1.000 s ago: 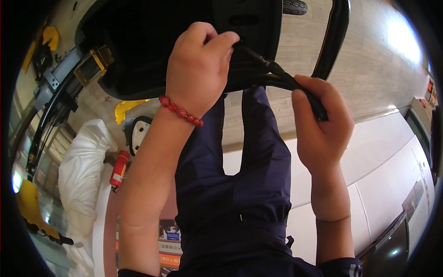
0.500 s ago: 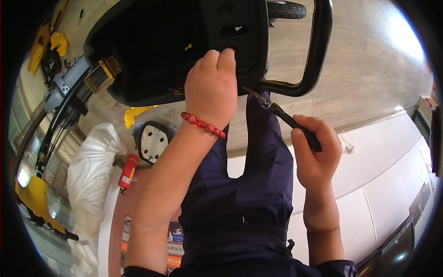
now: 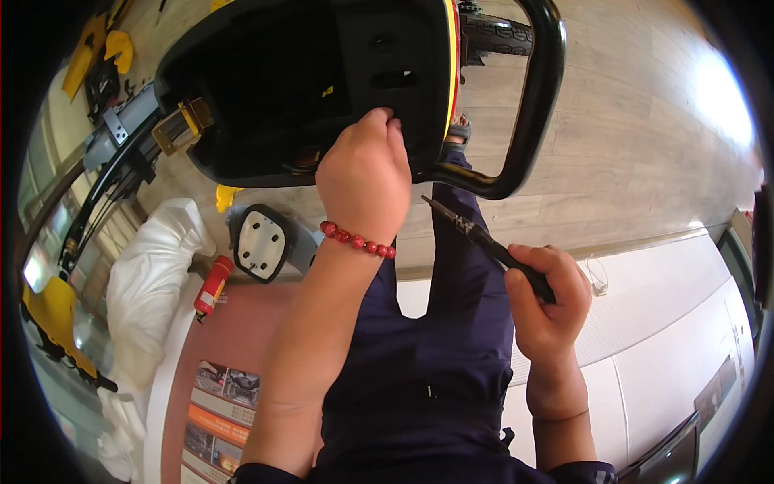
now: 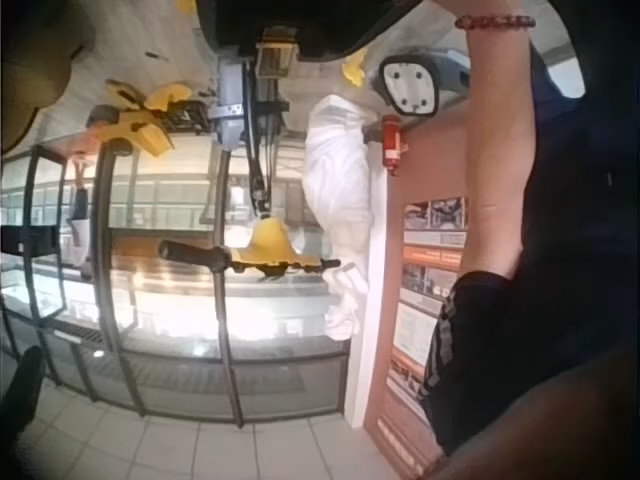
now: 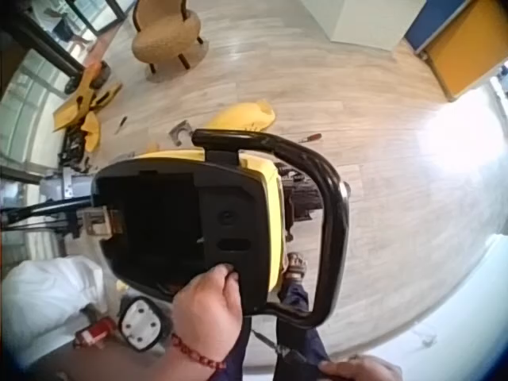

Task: The person is disassembling or repairing a component of a yellow motorcycle using a small screwdriver-like tool.

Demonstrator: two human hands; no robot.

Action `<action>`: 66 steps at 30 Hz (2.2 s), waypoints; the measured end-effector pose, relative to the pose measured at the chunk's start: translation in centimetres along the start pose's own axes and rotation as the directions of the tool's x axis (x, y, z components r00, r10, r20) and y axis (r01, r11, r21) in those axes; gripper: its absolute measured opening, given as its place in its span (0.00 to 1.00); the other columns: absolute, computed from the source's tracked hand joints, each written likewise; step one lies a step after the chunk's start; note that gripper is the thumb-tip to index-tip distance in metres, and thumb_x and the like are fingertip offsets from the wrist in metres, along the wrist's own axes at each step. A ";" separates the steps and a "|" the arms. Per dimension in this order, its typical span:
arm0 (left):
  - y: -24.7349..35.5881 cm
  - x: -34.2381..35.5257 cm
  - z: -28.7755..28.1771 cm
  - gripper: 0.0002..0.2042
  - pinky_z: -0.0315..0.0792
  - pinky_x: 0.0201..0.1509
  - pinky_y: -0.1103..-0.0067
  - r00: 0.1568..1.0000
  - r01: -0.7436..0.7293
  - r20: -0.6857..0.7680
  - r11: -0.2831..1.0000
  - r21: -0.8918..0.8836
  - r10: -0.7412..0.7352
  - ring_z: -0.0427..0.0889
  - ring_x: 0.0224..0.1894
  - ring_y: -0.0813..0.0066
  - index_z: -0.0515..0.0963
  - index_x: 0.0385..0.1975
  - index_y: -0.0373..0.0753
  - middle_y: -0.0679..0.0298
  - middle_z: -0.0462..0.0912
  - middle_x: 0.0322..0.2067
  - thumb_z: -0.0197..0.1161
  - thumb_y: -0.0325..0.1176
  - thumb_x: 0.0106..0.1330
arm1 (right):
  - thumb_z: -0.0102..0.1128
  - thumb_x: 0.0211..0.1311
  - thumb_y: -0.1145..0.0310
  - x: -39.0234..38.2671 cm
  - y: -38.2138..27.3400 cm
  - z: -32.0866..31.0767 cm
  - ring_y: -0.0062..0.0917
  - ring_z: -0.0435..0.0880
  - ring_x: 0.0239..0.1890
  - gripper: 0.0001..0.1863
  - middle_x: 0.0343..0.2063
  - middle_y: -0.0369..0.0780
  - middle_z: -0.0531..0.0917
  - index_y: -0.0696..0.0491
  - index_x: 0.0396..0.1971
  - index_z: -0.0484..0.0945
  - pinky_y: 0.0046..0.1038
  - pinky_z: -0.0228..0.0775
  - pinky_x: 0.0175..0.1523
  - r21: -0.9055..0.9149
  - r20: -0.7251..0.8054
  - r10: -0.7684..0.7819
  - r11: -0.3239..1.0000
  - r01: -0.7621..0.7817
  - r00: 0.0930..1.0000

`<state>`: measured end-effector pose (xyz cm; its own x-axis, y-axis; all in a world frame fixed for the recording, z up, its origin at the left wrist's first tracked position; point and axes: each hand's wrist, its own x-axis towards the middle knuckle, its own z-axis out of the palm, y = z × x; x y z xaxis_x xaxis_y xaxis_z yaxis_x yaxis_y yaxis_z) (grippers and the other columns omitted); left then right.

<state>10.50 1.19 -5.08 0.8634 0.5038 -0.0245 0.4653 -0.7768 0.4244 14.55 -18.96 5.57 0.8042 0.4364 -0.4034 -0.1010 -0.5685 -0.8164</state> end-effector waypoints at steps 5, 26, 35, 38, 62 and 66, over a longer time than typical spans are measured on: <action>0.3 0.3 0.1 0.03 0.77 0.30 0.70 0.999 0.012 -0.053 0.999 0.042 -0.010 0.83 0.26 0.58 0.83 0.32 0.38 0.58 0.82 0.23 0.64 0.29 0.62 | 0.64 0.48 0.84 0.9 0.0 -2.8 0.22 0.71 0.18 0.13 0.18 0.39 0.75 0.61 0.36 0.80 0.22 0.61 0.24 -0.015 0.086 -0.073 0.997 0.075 0.994; 0.6 -0.3 0.3 0.04 0.76 0.34 0.69 0.994 0.028 -0.111 0.999 0.044 -0.023 0.81 0.29 0.58 0.82 0.34 0.38 0.59 0.81 0.25 0.63 0.25 0.61 | 0.65 0.49 0.84 3.3 1.3 -7.9 0.26 0.74 0.18 0.12 0.20 0.41 0.78 0.61 0.36 0.81 0.24 0.63 0.24 0.016 0.259 -0.101 0.995 0.100 0.961; 2.1 0.0 0.7 0.03 0.75 0.37 0.67 0.985 0.162 -0.078 0.981 0.105 -0.154 0.80 0.32 0.55 0.80 0.31 0.36 0.57 0.80 0.27 0.63 0.24 0.59 | 0.65 0.49 0.83 4.1 1.1 -8.5 0.26 0.75 0.19 0.11 0.20 0.40 0.78 0.61 0.36 0.81 0.24 0.64 0.25 -0.015 0.275 -0.105 0.993 0.113 0.956; 2.1 -0.1 1.1 0.03 0.74 0.38 0.67 0.981 0.166 -0.119 0.983 0.082 -0.155 0.80 0.32 0.55 0.79 0.31 0.36 0.56 0.80 0.28 0.62 0.23 0.59 | 0.65 0.49 0.83 4.4 0.8 -8.3 0.26 0.75 0.19 0.12 0.20 0.40 0.78 0.61 0.36 0.81 0.24 0.64 0.25 -0.008 0.276 -0.098 0.994 0.104 0.956; -0.9 -2.3 -1.3 0.16 0.74 0.41 0.73 0.987 0.152 -0.009 0.951 -0.268 -0.160 0.78 0.37 0.62 0.81 0.45 0.37 0.57 0.76 0.41 0.57 0.14 0.59 | 0.61 0.57 0.83 6.0 -0.9 4.5 0.40 0.81 0.29 0.13 0.30 0.48 0.81 0.63 0.43 0.76 0.35 0.72 0.32 -0.181 0.113 -0.359 0.909 0.375 0.926; -1.8 -2.2 -1.6 0.14 0.74 0.40 0.74 0.994 0.099 -0.011 0.949 -0.300 -0.107 0.79 0.36 0.63 0.81 0.44 0.35 0.57 0.77 0.40 0.57 0.15 0.60 | 0.63 0.53 0.81 6.1 -0.9 5.4 0.38 0.79 0.30 0.16 0.33 0.46 0.80 0.65 0.44 0.75 0.34 0.75 0.37 -0.274 0.141 -0.337 0.890 0.364 0.931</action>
<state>7.44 2.02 -4.35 0.8065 0.5882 -0.0601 0.4685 -0.5737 0.6718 16.36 -12.07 1.62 0.6999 0.6963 -0.1592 0.3629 -0.5386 -0.7604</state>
